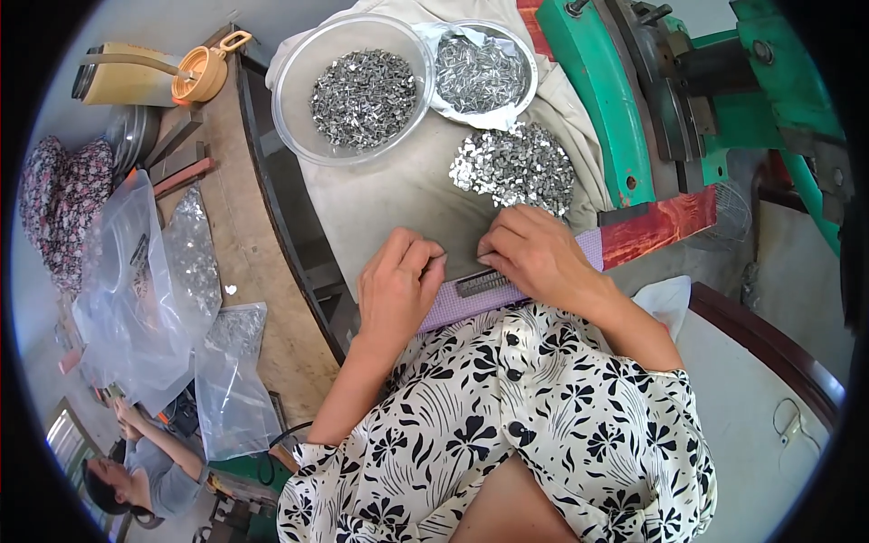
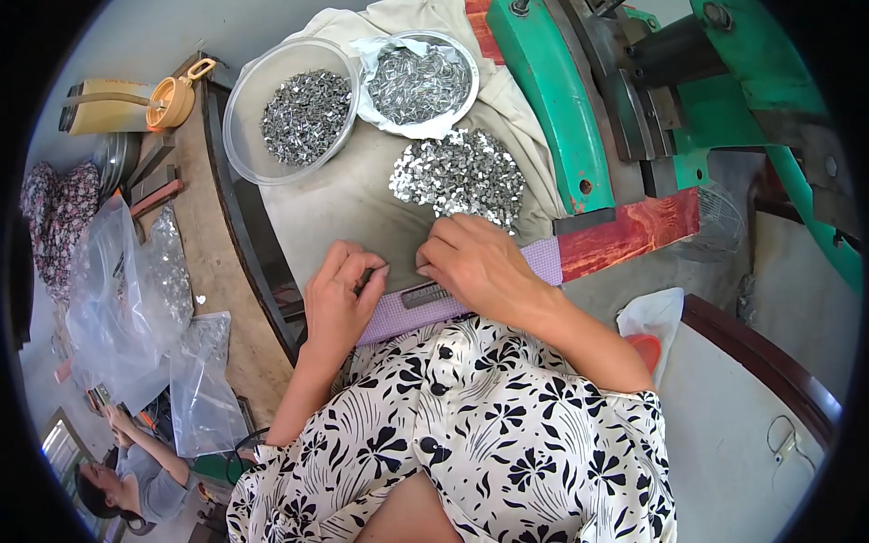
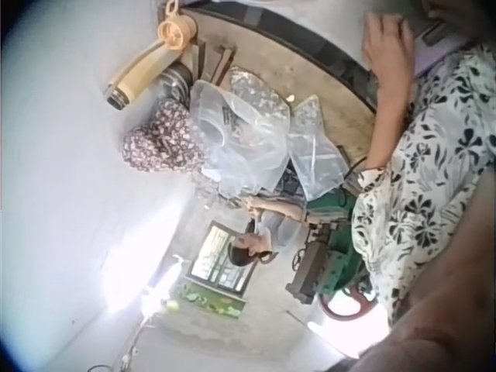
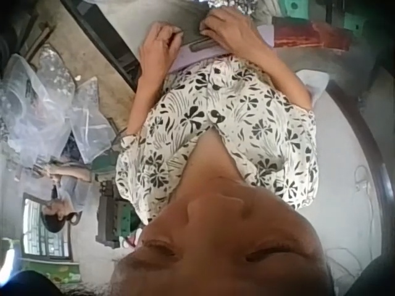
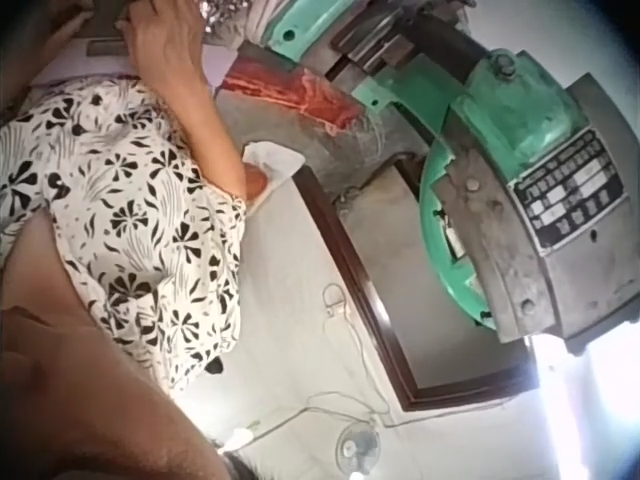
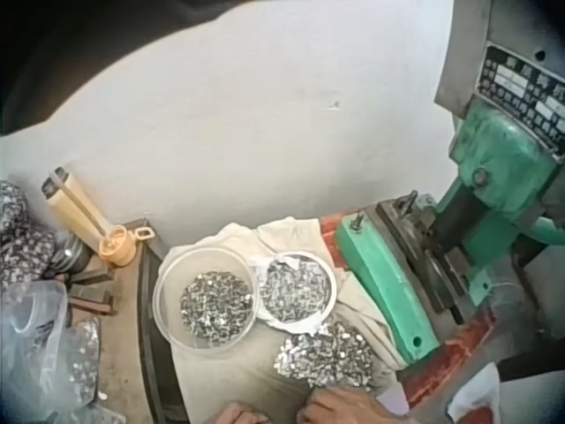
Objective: Placing small metal components into a sorting or assembly fixture at a workbench.
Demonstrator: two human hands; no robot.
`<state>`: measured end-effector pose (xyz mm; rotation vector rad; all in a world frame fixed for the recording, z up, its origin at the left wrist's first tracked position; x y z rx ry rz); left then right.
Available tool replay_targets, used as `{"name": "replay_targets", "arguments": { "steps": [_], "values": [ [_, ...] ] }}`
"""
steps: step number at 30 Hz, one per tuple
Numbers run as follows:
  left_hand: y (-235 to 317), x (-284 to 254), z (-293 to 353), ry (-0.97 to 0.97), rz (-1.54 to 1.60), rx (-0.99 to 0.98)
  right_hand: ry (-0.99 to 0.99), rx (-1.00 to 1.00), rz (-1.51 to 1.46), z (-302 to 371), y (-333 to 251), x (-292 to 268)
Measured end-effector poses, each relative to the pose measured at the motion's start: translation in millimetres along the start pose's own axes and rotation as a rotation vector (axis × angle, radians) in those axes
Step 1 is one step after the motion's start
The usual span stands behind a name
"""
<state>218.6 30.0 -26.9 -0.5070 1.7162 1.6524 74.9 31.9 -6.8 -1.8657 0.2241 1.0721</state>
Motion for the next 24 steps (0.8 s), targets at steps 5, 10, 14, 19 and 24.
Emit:
{"name": "replay_targets", "arguments": {
  "steps": [5, 10, 14, 19, 24],
  "values": [
    [5, 2, 9, -0.045, 0.081, 0.079, 0.076, 0.042, 0.012, 3, 7, -15],
    [21, 6, 14, -0.104, 0.046, 0.182, 0.349, -0.016, 0.221, -29, 10, -62],
    [21, 12, 12, -0.193, 0.054, 0.194, 0.464, -0.071, 0.32, -55, 20, -85],
    [17, 14, 10, -0.265, 0.061, 0.167, 0.166, -0.133, 0.13, -25, -11, -54],
    [15, 17, 4, -0.335, 0.067, 0.105, -0.08, -0.02, 0.101, 39, -15, -4]
  ]
}}
Point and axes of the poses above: each hand's wrist, its own z-axis away from the middle knuckle, its own x-axis out of the palm, y = z × x, the point moved 9 cm from there along -z, towards the middle knuckle, and after that the axes turned 6 degrees about -x, right-handed, at the moved point
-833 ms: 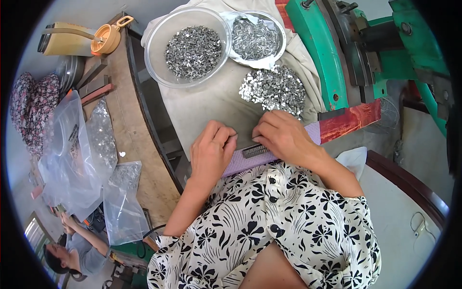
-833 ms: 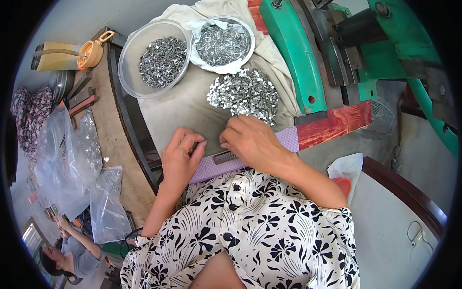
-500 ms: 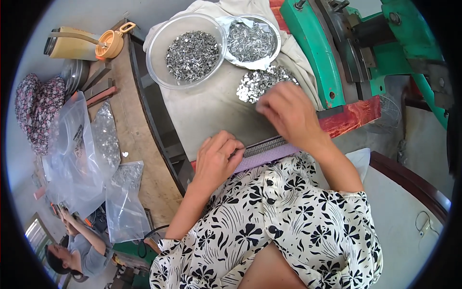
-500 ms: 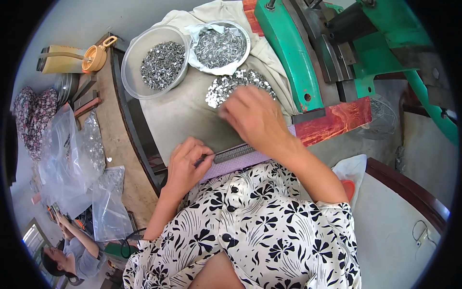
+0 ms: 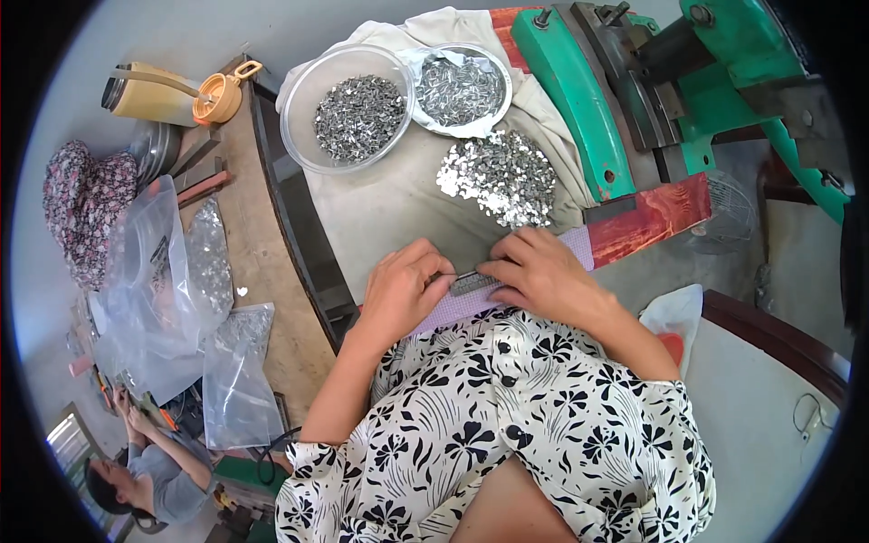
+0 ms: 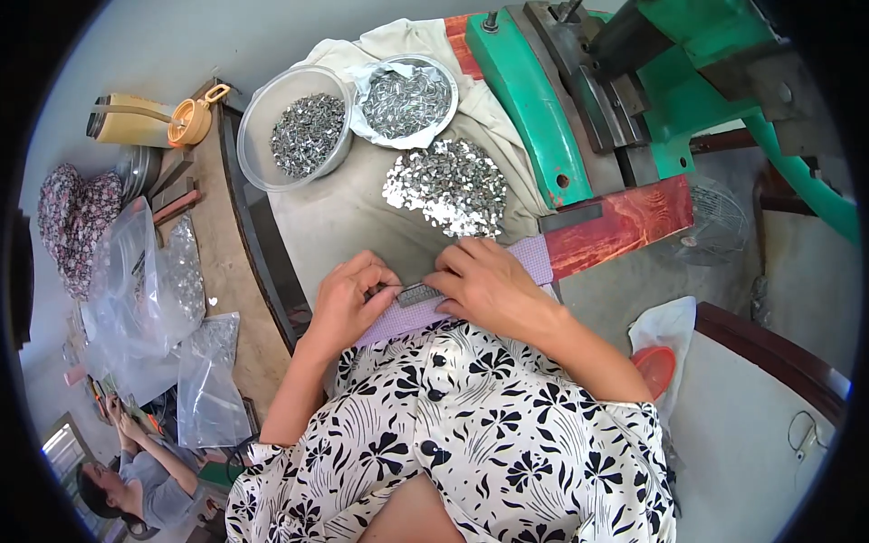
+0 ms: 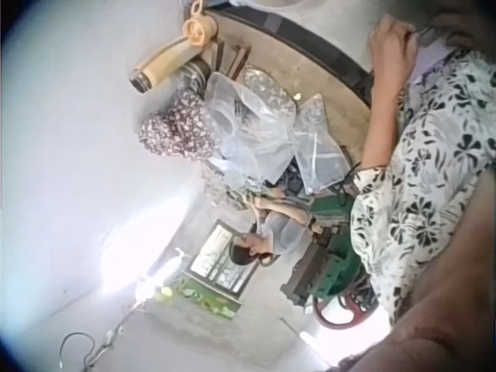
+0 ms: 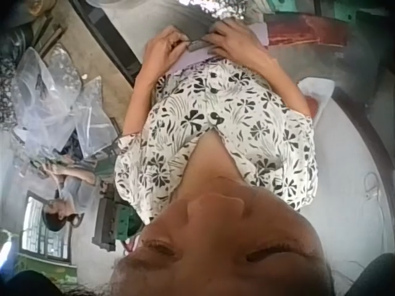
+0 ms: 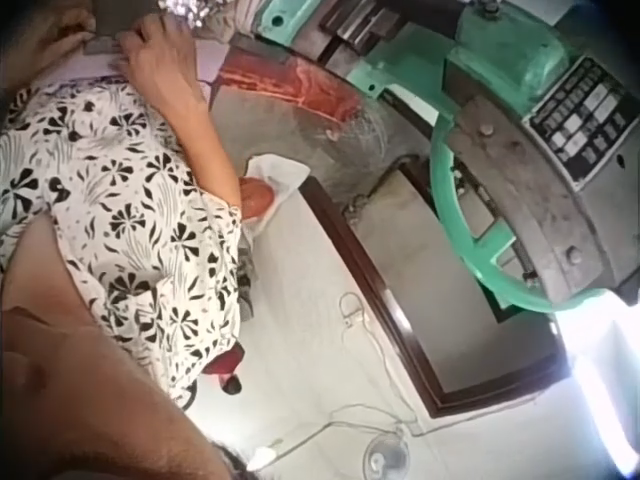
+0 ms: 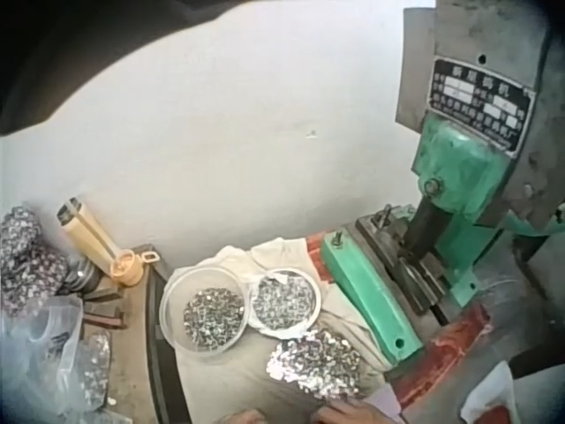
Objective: Placing small metal components into a sorting or assembly fixture at a workbench.
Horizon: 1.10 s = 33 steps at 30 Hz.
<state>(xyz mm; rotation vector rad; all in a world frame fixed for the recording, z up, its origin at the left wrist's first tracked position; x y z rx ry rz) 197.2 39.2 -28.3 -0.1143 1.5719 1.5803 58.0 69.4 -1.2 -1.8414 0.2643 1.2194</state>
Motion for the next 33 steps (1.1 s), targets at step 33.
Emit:
{"name": "replay_targets", "arguments": {
  "steps": [33],
  "values": [
    [10, -1, 10, 0.106, -0.26, 0.023, 0.711, 0.165, 0.258, -20, 48, 0]
  ]
}}
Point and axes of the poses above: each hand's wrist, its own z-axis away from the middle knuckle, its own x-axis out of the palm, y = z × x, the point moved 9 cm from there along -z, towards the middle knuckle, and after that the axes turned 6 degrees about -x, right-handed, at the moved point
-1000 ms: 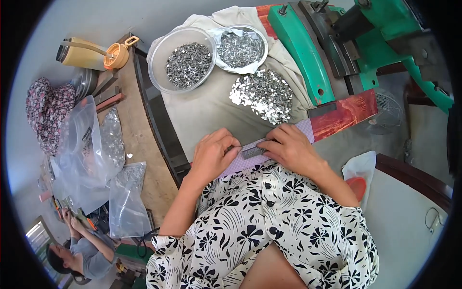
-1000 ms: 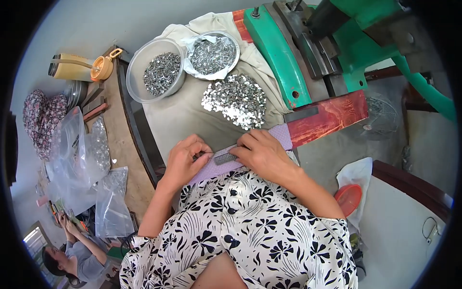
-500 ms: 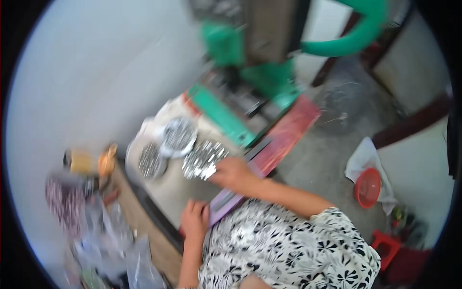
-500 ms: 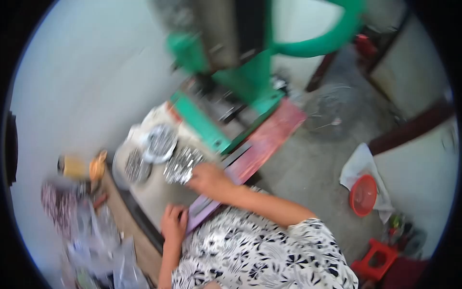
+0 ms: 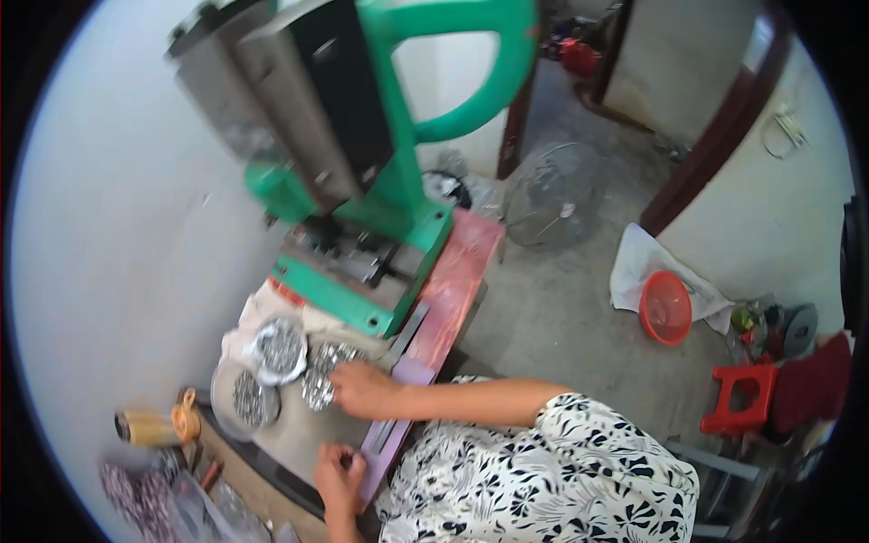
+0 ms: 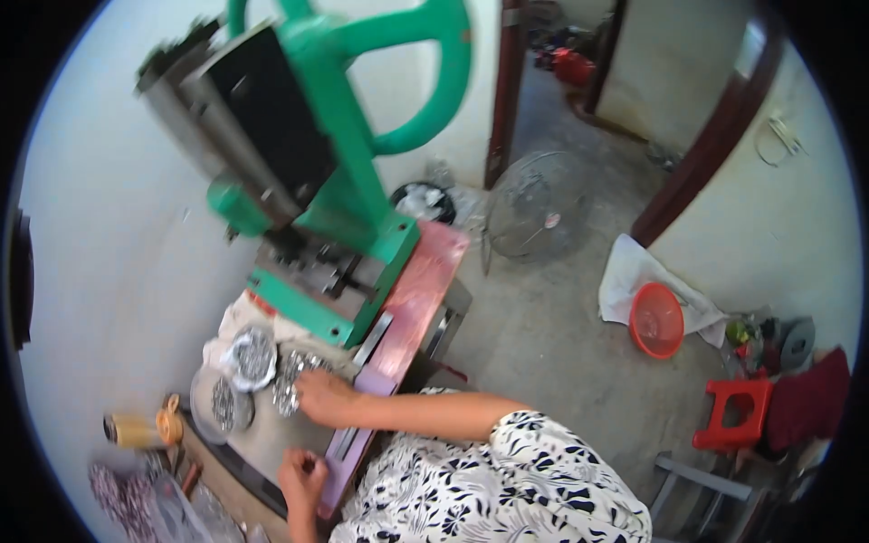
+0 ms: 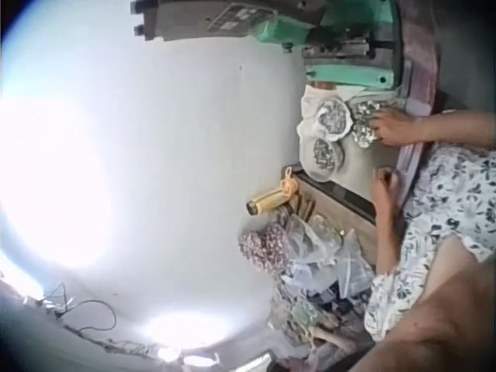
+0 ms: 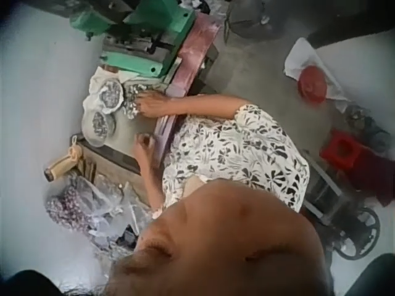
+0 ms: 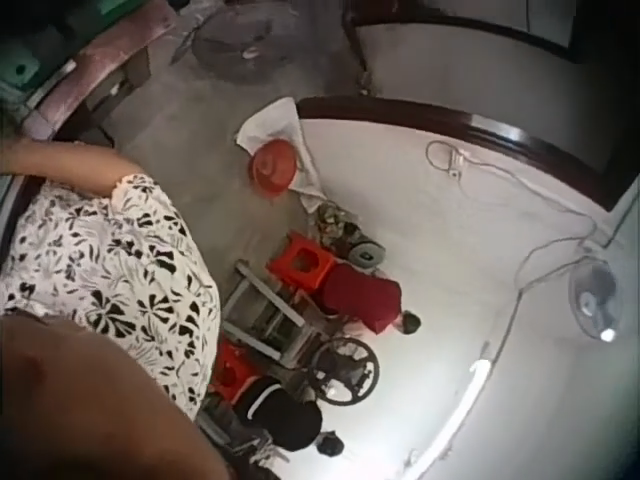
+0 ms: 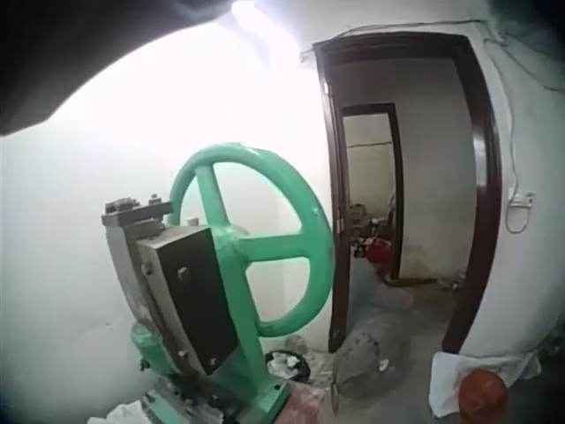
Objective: Placing small metal components into a sorting or assembly fixture at a workbench.
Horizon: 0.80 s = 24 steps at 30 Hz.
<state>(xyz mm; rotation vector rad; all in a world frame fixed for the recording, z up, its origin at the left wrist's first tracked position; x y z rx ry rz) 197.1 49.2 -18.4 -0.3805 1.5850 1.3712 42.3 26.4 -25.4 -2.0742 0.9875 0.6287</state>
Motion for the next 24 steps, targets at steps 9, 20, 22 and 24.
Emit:
{"name": "replay_targets", "arguments": {
  "steps": [9, 20, 22, 24],
  "values": [
    [64, -72, -81, 0.385, 0.053, 0.299, -0.181, 0.071, 0.065, -4, -7, -30],
    [56, -60, -112, 0.296, -0.111, 0.337, -0.214, 0.097, -0.055, -10, -5, -28],
    [48, -49, -93, 0.256, -0.014, 0.359, -0.228, 0.109, -0.003, -10, -2, -25],
    [39, -31, -76, 0.18, -0.055, 0.341, -0.265, 0.128, 0.04, -12, -4, -21]
  ]
}}
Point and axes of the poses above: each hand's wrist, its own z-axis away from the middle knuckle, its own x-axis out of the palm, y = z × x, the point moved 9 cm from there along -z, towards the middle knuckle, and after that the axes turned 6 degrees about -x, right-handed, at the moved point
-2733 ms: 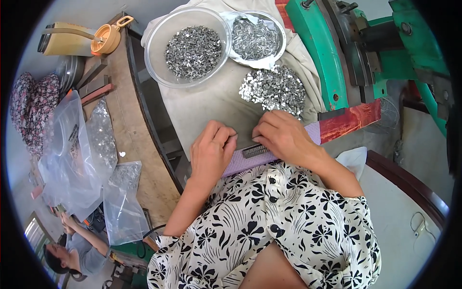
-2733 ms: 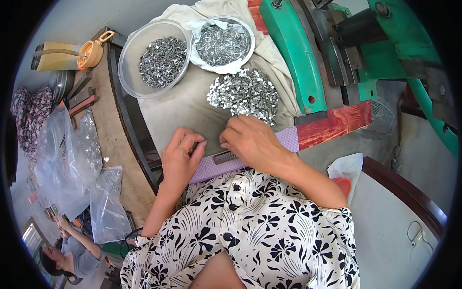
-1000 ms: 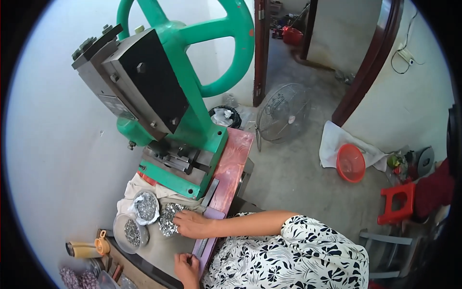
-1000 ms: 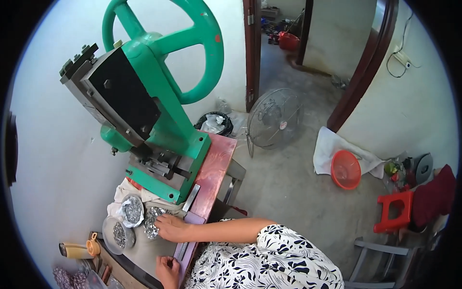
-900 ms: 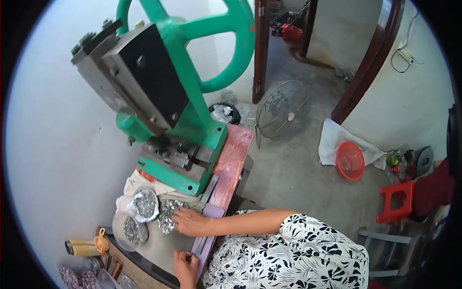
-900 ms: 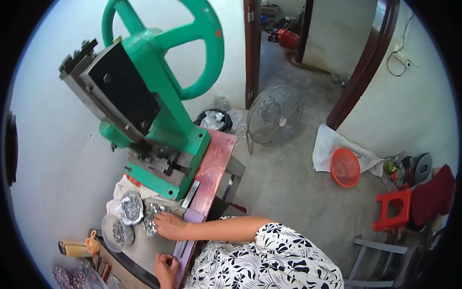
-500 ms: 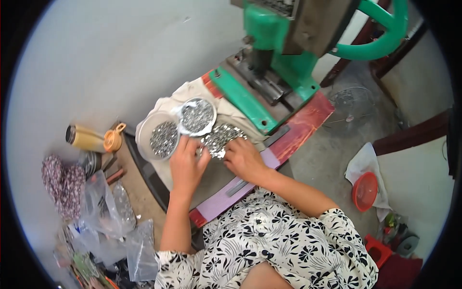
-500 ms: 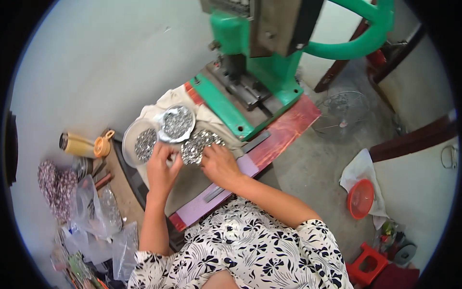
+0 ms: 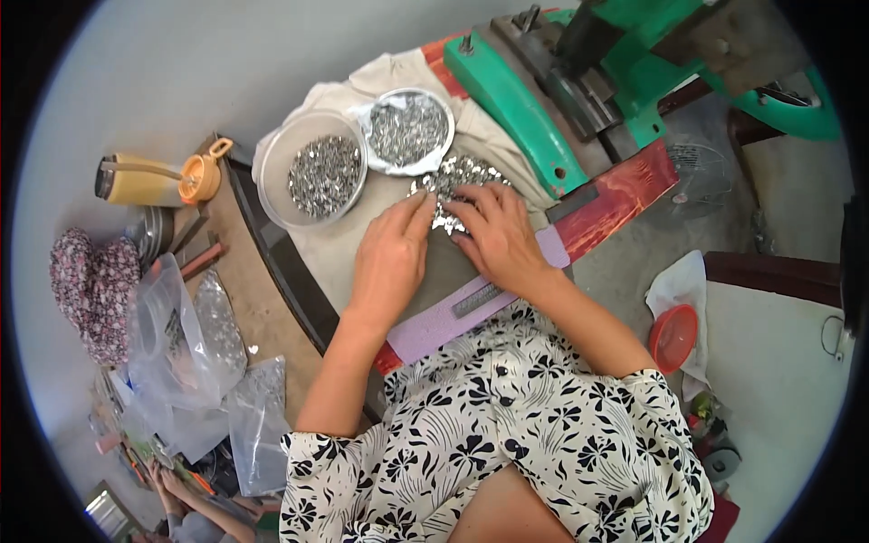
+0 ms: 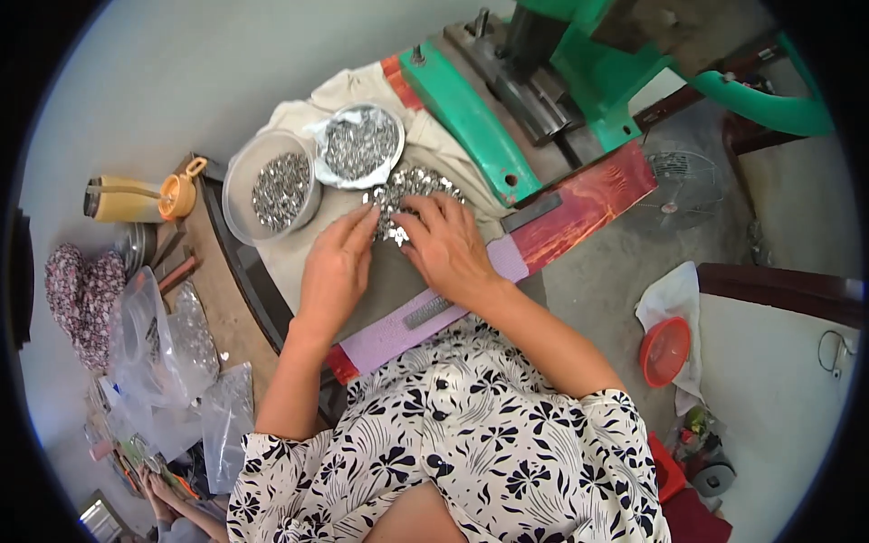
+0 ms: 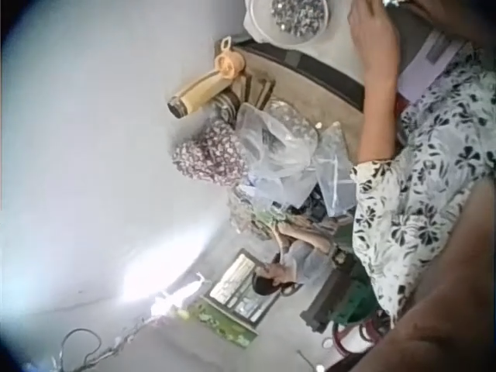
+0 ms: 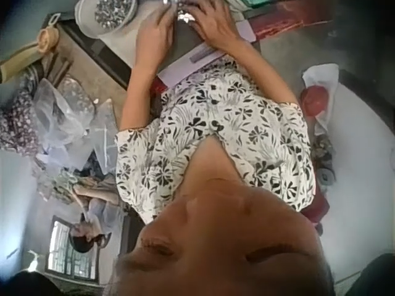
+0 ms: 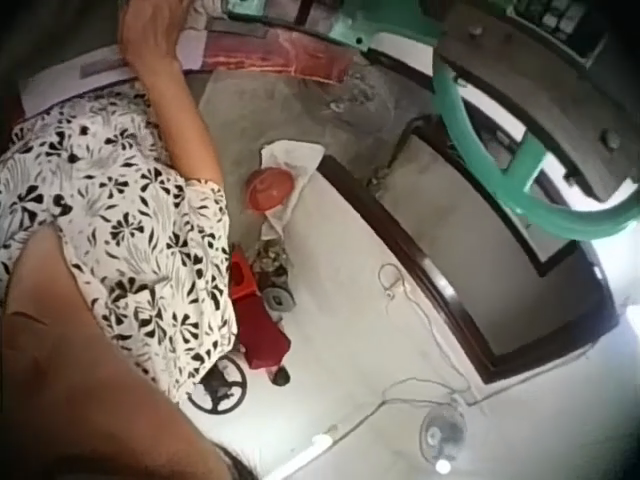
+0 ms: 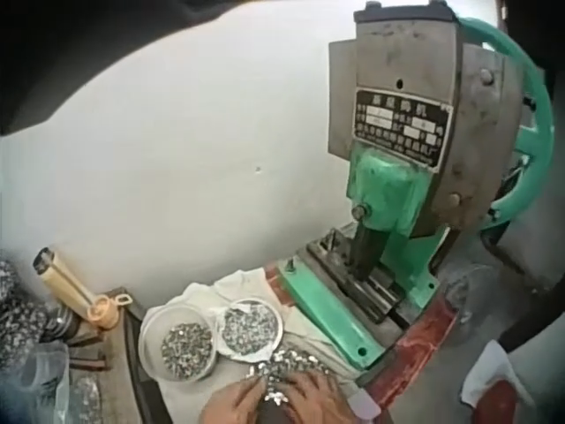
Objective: Placing small metal components into a sorting or assembly fixture at a workbench.
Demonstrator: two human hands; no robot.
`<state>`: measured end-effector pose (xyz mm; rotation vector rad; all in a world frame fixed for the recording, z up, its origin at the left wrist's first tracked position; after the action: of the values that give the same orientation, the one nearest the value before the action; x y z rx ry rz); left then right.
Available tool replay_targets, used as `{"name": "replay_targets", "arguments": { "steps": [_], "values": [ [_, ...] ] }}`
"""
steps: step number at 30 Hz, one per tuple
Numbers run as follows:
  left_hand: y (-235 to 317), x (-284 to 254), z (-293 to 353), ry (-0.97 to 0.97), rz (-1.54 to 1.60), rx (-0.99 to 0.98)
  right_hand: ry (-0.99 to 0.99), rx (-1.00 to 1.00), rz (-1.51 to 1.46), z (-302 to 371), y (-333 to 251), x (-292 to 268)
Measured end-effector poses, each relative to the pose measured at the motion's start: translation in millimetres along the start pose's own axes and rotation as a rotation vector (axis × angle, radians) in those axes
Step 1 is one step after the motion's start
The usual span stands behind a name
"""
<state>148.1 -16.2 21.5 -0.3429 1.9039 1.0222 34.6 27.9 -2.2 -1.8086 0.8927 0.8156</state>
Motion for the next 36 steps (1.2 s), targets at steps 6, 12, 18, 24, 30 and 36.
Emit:
{"name": "replay_targets", "arguments": {
  "steps": [6, 12, 18, 24, 30, 36],
  "values": [
    [-5, 28, 51, -0.182, -0.071, 0.031, -0.096, -0.036, 0.058, 11, -4, -7],
    [-19, 8, 58, -0.134, 0.124, -0.189, -0.093, 0.016, 0.033, 15, 3, -19],
    [-41, 10, 51, -0.008, 0.191, -0.349, -0.203, 0.003, 0.027, 10, -10, 6],
    [-42, 16, 42, -0.028, 0.137, -0.337, -0.174, 0.066, -0.012, 15, -1, -7],
    [-41, 14, 41, -0.019, 0.154, -0.328, -0.118, 0.056, -0.022, 8, -2, -10],
    [-44, 8, 48, 0.024, 0.218, -0.379, -0.123, -0.027, -0.007, -8, -11, 9]
  ]
}}
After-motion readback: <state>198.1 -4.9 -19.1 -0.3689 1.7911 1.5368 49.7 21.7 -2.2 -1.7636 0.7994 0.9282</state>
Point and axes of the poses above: each hand's wrist, its own z-axis away from the middle knuckle, its own x-axis out of the palm, y = z × x, the point moved 9 cm from there along -z, towards the middle knuckle, and after that the axes turned 6 degrees about -x, right-handed, at the moved point
